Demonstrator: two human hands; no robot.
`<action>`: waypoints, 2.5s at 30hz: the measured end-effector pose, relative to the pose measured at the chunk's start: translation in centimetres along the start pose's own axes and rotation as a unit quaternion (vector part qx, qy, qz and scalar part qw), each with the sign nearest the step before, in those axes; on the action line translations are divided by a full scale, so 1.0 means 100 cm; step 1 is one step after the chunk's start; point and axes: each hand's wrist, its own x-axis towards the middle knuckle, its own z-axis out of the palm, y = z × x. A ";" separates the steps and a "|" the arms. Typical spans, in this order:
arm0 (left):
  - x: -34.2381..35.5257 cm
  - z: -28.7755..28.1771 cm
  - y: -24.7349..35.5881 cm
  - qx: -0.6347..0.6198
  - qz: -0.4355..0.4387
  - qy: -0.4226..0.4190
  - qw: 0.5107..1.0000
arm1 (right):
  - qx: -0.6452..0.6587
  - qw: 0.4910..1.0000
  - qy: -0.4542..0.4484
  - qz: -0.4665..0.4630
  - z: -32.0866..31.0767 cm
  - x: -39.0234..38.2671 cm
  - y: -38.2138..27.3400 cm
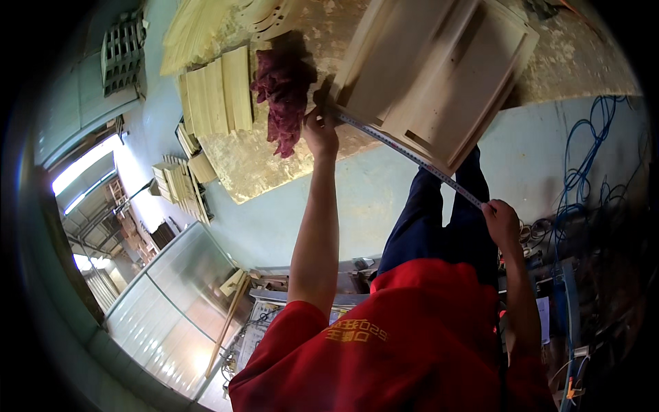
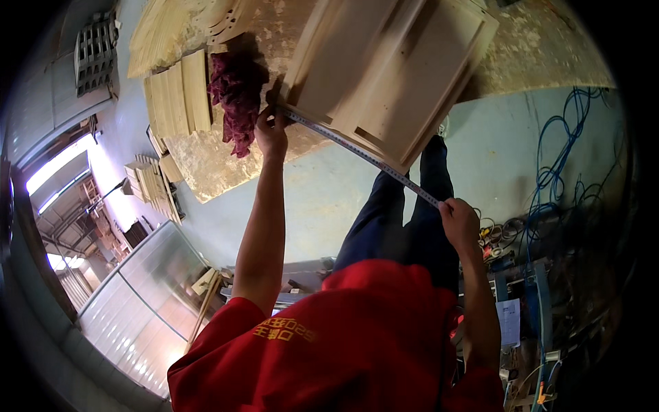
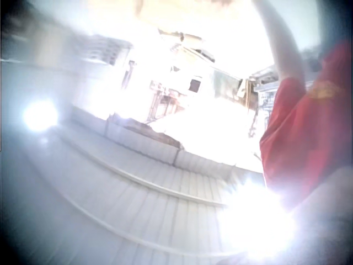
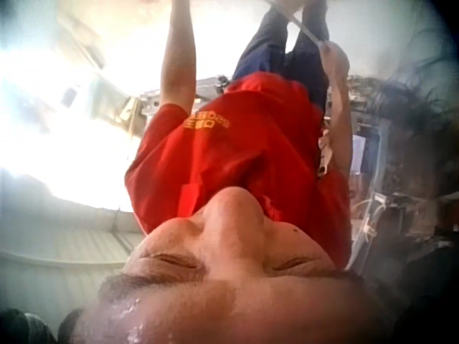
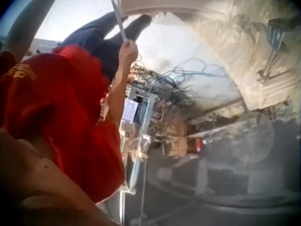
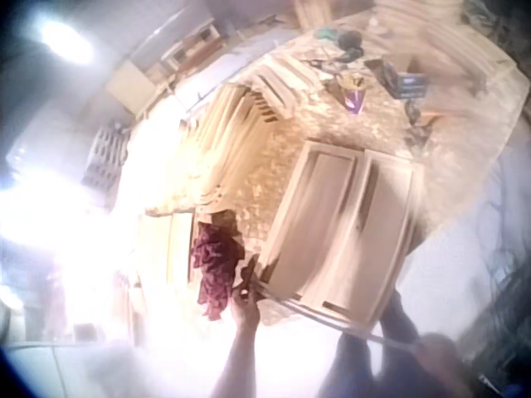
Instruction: The person walks through a workshop holding a document and tape measure, measures wooden panels, and then carries two panels to a cabinet frame. They place the panels into the cabinet openings to check fit.
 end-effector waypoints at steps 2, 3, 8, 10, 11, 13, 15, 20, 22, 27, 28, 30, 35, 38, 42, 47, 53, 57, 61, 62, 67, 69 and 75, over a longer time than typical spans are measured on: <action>0.006 -0.001 -0.012 -0.004 -0.011 0.000 1.000 | 0.008 0.999 0.031 -0.024 0.016 0.001 0.013; 0.007 -0.002 -0.008 0.084 0.012 0.010 0.996 | -0.008 1.000 0.020 -0.008 0.018 0.002 0.015; 0.004 -0.005 0.027 -0.048 -0.034 -0.029 0.998 | -0.006 0.999 -0.009 0.035 0.001 0.009 0.001; 0.003 -0.003 0.035 -0.055 -0.023 -0.030 0.998 | -0.003 0.999 -0.021 0.049 -0.001 0.012 0.003; 0.004 -0.004 0.032 -0.054 -0.021 -0.026 0.998 | -0.008 0.998 -0.027 0.052 -0.001 0.015 0.005; 0.004 -0.004 0.023 -0.052 -0.018 -0.016 0.998 | -0.015 0.998 -0.035 0.054 -0.002 0.016 0.006; 0.002 -0.004 0.033 -0.062 -0.027 -0.031 0.997 | -0.016 0.997 -0.035 0.060 -0.002 0.017 0.007; 0.002 -0.005 0.032 -0.044 -0.021 -0.031 0.998 | -0.010 0.996 -0.049 0.071 -0.002 0.019 0.007; 0.002 -0.005 0.025 -0.072 -0.035 -0.036 0.996 | -0.007 0.996 -0.053 0.071 -0.001 0.018 0.008; 0.002 -0.010 0.029 0.055 0.041 -0.013 0.998 | -0.004 0.997 -0.048 0.059 0.001 0.018 0.011; -0.005 -0.007 0.043 0.156 0.132 0.030 0.978 | -0.004 0.997 -0.047 0.064 0.002 0.018 0.012; -0.015 0.002 0.080 0.221 0.229 0.023 0.948 | -0.007 0.996 -0.048 0.069 0.001 0.017 0.009; -0.053 0.061 0.144 0.292 0.235 -0.123 0.919 | -0.001 0.996 -0.055 0.073 -0.002 0.018 0.004; -0.057 0.075 0.156 0.239 0.261 -0.127 0.927 | -0.004 0.996 -0.049 0.074 -0.002 0.017 0.005; -0.051 0.086 0.152 0.172 0.284 -0.130 0.934 | 0.003 0.994 -0.054 0.090 -0.001 0.017 0.007; -0.053 0.090 0.152 0.165 0.283 -0.134 0.935 | -0.005 0.995 -0.055 0.085 -0.002 0.018 0.008; -0.054 0.091 0.156 0.168 0.266 -0.140 0.939 | -0.007 0.993 -0.066 0.099 -0.006 0.019 0.003; -0.054 0.091 0.158 0.160 0.257 -0.143 0.942 | -0.014 0.995 -0.058 0.081 -0.003 0.019 0.006; -0.054 0.094 0.155 0.165 0.262 -0.144 0.940 | -0.016 0.994 -0.063 0.085 -0.005 0.019 0.004; -0.054 0.094 0.153 0.160 0.265 -0.144 0.940 | -0.012 0.994 -0.063 0.089 -0.006 0.019 0.003; -0.054 0.098 0.146 0.132 0.269 -0.144 0.943 | -0.010 0.993 -0.066 0.099 -0.005 0.020 0.003; -0.053 0.099 0.145 0.116 0.283 -0.143 0.941 | -0.016 0.993 -0.063 0.097 -0.007 0.020 0.001; -0.054 0.099 0.145 0.100 0.288 -0.142 0.942 | -0.023 0.992 -0.072 0.105 -0.009 0.020 0.000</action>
